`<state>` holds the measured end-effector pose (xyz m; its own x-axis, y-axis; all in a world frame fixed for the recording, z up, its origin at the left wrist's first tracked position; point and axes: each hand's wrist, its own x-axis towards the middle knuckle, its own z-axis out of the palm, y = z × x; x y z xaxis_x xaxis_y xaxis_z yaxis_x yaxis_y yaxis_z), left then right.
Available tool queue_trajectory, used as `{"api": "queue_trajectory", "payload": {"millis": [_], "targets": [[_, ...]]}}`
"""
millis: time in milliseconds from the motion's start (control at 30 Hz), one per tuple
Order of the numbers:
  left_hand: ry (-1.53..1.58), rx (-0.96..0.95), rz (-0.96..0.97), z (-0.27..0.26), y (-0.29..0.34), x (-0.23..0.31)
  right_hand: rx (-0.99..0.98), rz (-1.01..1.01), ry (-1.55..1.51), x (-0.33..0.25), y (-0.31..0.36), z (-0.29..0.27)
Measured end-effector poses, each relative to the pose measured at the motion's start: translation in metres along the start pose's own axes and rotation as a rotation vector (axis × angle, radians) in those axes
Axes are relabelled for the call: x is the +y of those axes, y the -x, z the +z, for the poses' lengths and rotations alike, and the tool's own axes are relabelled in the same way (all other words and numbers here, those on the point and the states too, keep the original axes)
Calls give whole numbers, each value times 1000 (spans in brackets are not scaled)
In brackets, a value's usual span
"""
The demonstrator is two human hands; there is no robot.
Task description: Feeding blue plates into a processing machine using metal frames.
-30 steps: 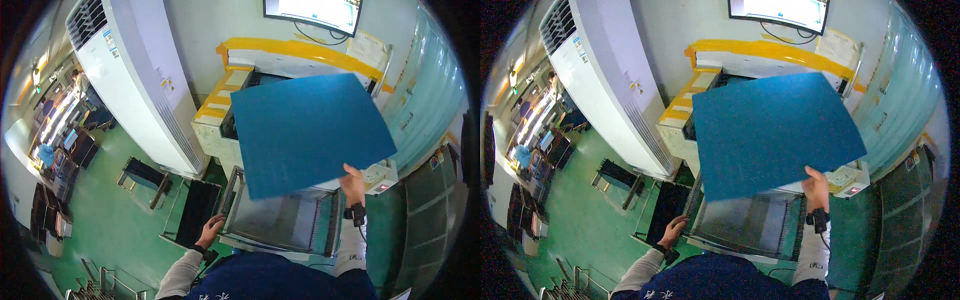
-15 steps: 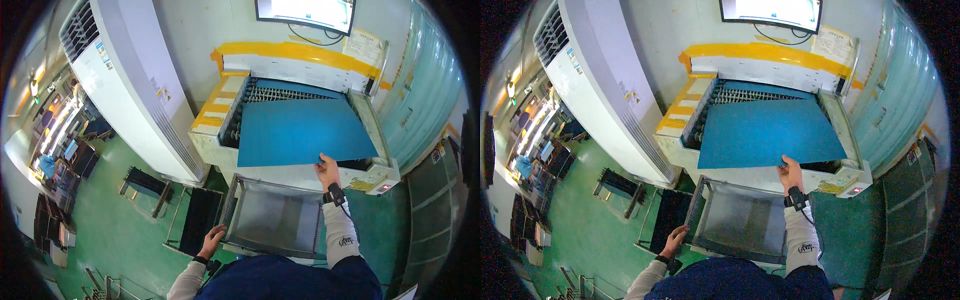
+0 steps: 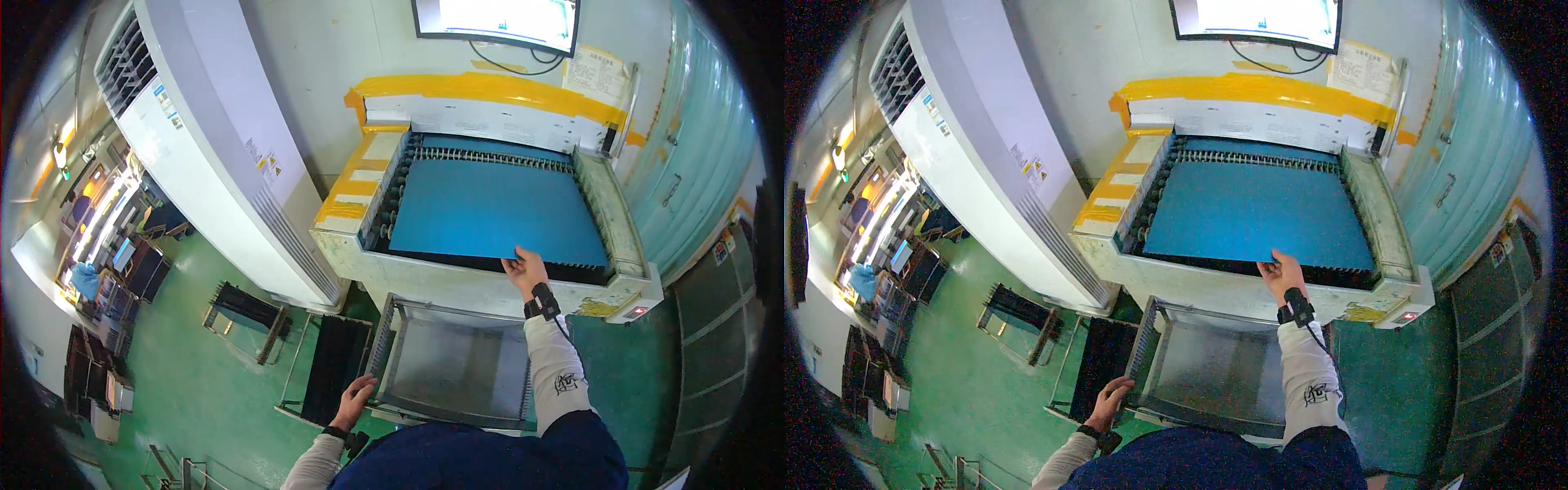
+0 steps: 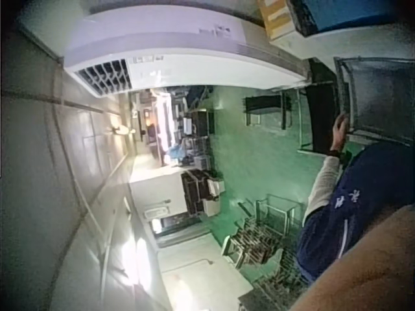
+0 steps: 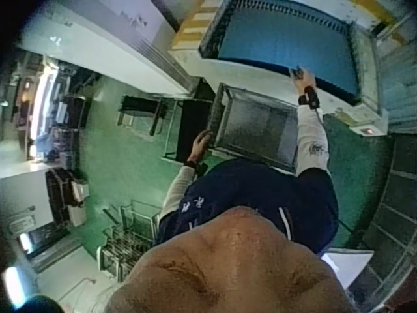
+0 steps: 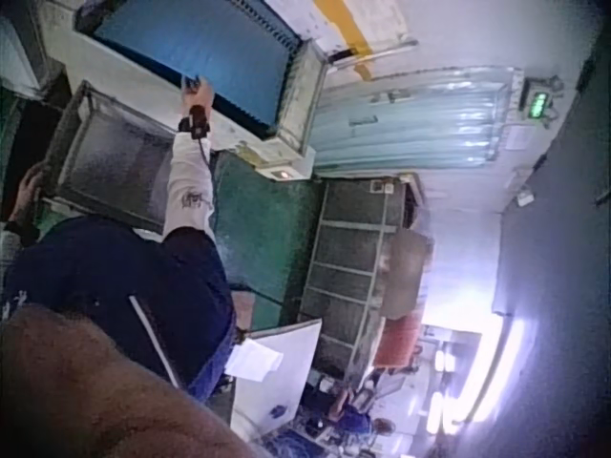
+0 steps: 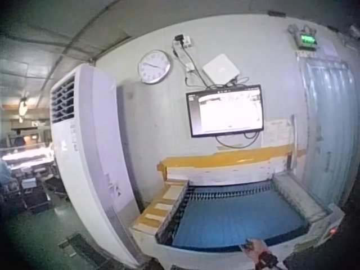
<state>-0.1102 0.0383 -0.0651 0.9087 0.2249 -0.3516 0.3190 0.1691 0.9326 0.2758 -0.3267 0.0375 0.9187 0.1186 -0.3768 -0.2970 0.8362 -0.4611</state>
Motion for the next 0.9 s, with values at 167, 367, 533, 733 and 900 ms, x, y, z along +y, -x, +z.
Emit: {"api": "queue_trajectory", "payload": {"millis": [167, 367, 533, 733, 900], "targets": [[-40, 22, -6, 2, -4, 0, -8, 112, 179, -7, 6, 9], [-21, 24, 12, 5, -3, 3, -26, 183, 324, -10, 16, 8], [-2, 18, 2, 4, -1, 3, -44, 196, 393, -14, 19, 6], [-43, 16, 42, 2, -4, 0, -85, 182, 396, -17, 12, 6], [-51, 13, 44, 2, -3, -1, -60, 138, 500, -11, 23, 3]]}}
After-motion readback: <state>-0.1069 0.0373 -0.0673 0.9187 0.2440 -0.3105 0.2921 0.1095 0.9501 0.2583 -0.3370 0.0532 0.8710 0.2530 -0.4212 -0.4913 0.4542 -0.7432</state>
